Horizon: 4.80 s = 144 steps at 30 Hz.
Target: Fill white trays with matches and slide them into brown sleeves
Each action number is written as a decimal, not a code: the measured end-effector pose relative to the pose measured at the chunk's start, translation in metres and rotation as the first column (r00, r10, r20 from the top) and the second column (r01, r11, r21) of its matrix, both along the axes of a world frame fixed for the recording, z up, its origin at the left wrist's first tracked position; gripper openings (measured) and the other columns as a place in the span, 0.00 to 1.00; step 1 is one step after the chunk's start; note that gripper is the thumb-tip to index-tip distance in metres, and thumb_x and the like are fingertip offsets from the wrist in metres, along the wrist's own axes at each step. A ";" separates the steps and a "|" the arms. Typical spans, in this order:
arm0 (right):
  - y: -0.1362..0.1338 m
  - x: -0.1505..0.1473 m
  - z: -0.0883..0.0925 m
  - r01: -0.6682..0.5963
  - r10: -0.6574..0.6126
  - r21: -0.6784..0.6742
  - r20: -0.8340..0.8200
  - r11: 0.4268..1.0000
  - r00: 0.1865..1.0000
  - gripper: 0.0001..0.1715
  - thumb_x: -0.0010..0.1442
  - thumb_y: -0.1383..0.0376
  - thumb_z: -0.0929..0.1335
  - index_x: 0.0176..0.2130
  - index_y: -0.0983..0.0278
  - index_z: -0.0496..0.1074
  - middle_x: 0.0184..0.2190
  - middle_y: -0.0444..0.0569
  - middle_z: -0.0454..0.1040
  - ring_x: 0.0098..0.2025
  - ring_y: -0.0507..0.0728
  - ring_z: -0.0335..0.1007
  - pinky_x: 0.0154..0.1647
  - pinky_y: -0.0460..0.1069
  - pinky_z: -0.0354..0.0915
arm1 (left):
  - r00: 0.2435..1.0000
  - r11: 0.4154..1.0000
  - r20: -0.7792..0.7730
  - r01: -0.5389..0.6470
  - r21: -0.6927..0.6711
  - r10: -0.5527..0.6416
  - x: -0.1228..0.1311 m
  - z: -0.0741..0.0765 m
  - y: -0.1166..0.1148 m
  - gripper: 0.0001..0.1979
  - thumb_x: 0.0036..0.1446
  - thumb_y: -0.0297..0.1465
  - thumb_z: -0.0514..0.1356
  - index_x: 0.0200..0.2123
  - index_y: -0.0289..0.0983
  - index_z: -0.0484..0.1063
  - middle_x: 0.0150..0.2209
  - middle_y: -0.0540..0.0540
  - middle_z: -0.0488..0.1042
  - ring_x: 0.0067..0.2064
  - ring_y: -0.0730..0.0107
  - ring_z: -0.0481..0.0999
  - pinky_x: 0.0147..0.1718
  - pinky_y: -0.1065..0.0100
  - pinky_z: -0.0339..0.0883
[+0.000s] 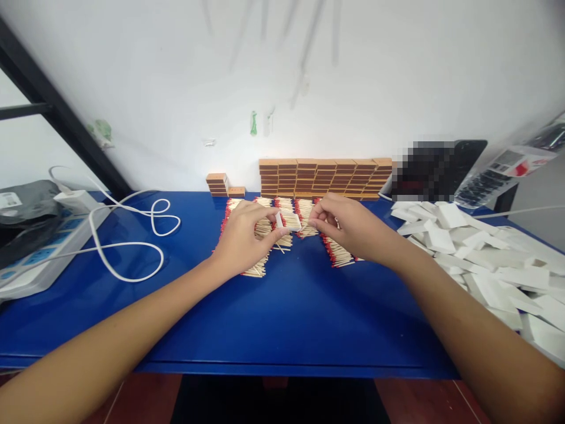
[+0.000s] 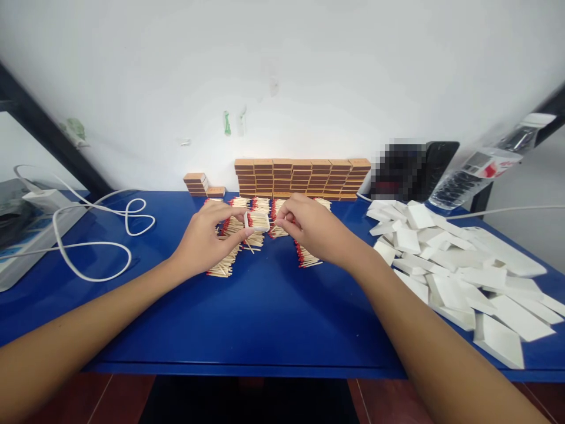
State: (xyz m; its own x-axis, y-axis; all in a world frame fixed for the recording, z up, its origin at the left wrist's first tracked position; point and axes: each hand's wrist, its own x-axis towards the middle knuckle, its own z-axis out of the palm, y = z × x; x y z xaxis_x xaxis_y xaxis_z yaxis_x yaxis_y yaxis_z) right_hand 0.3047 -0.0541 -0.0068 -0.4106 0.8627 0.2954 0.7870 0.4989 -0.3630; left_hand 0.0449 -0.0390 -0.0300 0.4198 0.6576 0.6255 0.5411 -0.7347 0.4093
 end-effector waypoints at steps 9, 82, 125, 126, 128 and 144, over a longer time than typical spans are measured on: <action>0.004 0.007 0.001 -0.025 0.031 -0.071 0.079 0.997 0.996 0.09 0.69 0.62 0.68 0.41 0.61 0.78 0.41 0.53 0.75 0.39 0.59 0.70 0.39 0.51 0.62 | 0.999 0.999 0.004 -0.036 0.020 0.036 -0.001 -0.001 0.002 0.18 0.65 0.47 0.69 0.47 0.39 0.81 0.41 0.46 0.84 0.46 0.57 0.78 0.49 0.56 0.70; -0.001 -0.001 -0.003 0.029 0.023 -0.305 0.167 0.952 0.986 0.03 0.64 0.68 0.72 0.36 0.60 0.77 0.32 0.46 0.80 0.32 0.55 0.72 0.30 0.49 0.60 | 0.997 0.998 -0.075 -0.004 0.057 0.008 -0.003 -0.006 0.004 0.17 0.66 0.41 0.68 0.52 0.38 0.79 0.44 0.44 0.83 0.48 0.56 0.78 0.54 0.53 0.69; -0.004 -0.017 -0.003 -0.041 0.060 0.126 -0.153 0.991 0.986 0.05 0.68 0.62 0.71 0.38 0.60 0.75 0.36 0.49 0.74 0.35 0.57 0.67 0.37 0.51 0.61 | 0.990 0.990 0.008 0.143 -0.009 -0.143 0.002 -0.001 -0.005 0.16 0.66 0.42 0.69 0.51 0.39 0.81 0.42 0.44 0.82 0.45 0.58 0.77 0.50 0.54 0.70; -0.004 -0.016 -0.003 -0.042 0.061 0.124 -0.154 0.991 0.986 0.05 0.68 0.62 0.71 0.38 0.61 0.75 0.35 0.49 0.74 0.34 0.56 0.67 0.36 0.51 0.60 | 0.990 0.990 0.008 0.143 -0.009 -0.143 0.002 -0.002 -0.005 0.16 0.66 0.42 0.69 0.51 0.38 0.81 0.42 0.43 0.82 0.45 0.58 0.77 0.50 0.55 0.70; -0.003 -0.016 -0.002 -0.035 0.053 0.121 -0.157 0.992 0.986 0.05 0.68 0.64 0.70 0.38 0.61 0.75 0.34 0.48 0.73 0.33 0.56 0.66 0.36 0.51 0.61 | 0.990 0.990 0.007 0.140 -0.016 -0.140 0.002 -0.002 -0.004 0.17 0.66 0.42 0.68 0.51 0.38 0.81 0.41 0.43 0.82 0.45 0.58 0.76 0.49 0.55 0.69; -0.001 -0.016 -0.008 -0.051 0.089 0.196 -0.188 0.979 0.978 0.03 0.67 0.65 0.71 0.38 0.61 0.76 0.29 0.44 0.70 0.31 0.55 0.66 0.33 0.51 0.60 | 0.987 0.987 0.030 0.159 -0.010 -0.158 0.001 -0.005 -0.002 0.17 0.66 0.41 0.69 0.52 0.38 0.81 0.40 0.45 0.82 0.44 0.59 0.76 0.49 0.56 0.69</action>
State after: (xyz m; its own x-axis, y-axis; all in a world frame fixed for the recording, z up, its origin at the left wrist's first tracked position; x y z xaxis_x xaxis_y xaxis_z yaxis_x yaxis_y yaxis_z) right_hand 0.2884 -0.0555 -0.0145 -0.3861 0.7546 0.5305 0.6714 0.6243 -0.3993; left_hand 0.0464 -0.0413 -0.0347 0.5012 0.5920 0.6311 0.4060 -0.8050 0.4327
